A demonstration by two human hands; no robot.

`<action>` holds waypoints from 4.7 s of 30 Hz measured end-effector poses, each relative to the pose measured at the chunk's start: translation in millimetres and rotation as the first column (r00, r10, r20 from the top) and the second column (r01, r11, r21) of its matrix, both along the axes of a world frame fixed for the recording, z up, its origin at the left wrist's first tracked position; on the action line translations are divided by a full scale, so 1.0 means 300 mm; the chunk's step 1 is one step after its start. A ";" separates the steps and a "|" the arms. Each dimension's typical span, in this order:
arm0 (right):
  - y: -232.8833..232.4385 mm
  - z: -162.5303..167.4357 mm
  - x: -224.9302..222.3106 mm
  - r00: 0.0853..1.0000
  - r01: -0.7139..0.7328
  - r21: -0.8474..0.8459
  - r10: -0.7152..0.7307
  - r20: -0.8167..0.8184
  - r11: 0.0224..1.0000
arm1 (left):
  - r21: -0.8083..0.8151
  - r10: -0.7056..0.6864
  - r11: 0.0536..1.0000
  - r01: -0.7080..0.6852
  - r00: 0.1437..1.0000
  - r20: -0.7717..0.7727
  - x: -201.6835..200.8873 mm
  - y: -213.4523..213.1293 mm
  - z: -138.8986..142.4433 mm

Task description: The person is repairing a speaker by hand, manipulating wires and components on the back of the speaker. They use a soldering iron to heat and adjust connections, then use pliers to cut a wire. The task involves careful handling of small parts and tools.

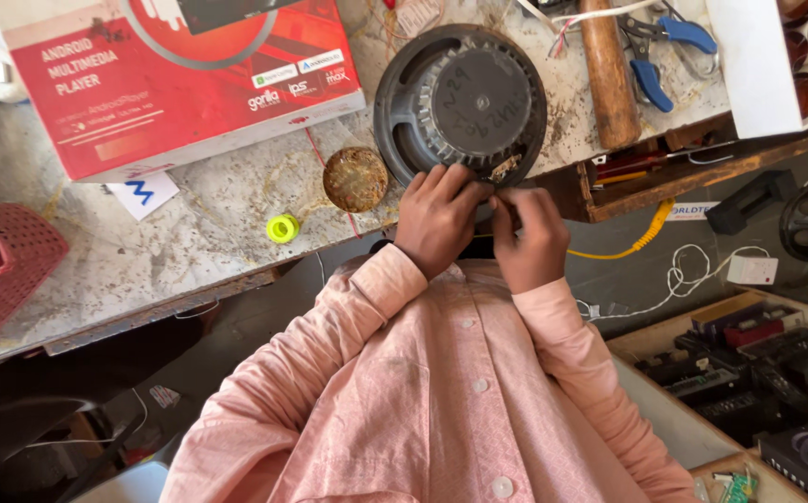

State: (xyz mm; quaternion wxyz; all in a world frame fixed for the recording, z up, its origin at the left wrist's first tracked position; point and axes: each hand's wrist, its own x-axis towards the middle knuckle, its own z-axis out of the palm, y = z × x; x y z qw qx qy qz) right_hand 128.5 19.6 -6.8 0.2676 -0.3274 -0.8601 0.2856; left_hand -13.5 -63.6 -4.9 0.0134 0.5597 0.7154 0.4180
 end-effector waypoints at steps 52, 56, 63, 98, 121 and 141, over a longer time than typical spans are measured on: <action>-0.003 0.084 -0.033 0.996 -0.092 0.033 0.092 0.008 0.995 | 0.118 0.068 0.990 -0.072 0.997 0.042 0.028 0.005 -0.013; -0.004 0.074 -0.041 0.994 -0.109 0.079 0.109 -0.004 0.991 | 0.120 0.067 0.990 -0.074 0.996 0.059 0.025 0.005 -0.020; 0.000 0.070 -0.001 0.994 -0.097 0.075 0.099 -0.037 0.993 | 0.137 0.085 0.986 -0.092 0.995 0.057 0.030 0.009 -0.029; -0.020 -0.006 -0.089 0.943 0.225 -0.259 -0.276 -0.184 0.939 | -0.067 0.161 0.956 0.285 -0.321 0.933 -0.207 0.035 0.034; 0.006 -0.057 -0.032 0.892 0.058 -0.955 -0.445 -0.082 0.291 | -0.174 0.178 0.976 -0.130 0.937 0.299 0.127 -0.012 0.083; 0.344 0.001 0.079 0.985 -0.134 -0.975 -0.127 -0.113 -0.178 | -0.321 0.620 0.778 -0.540 0.741 0.258 0.281 0.155 0.115</action>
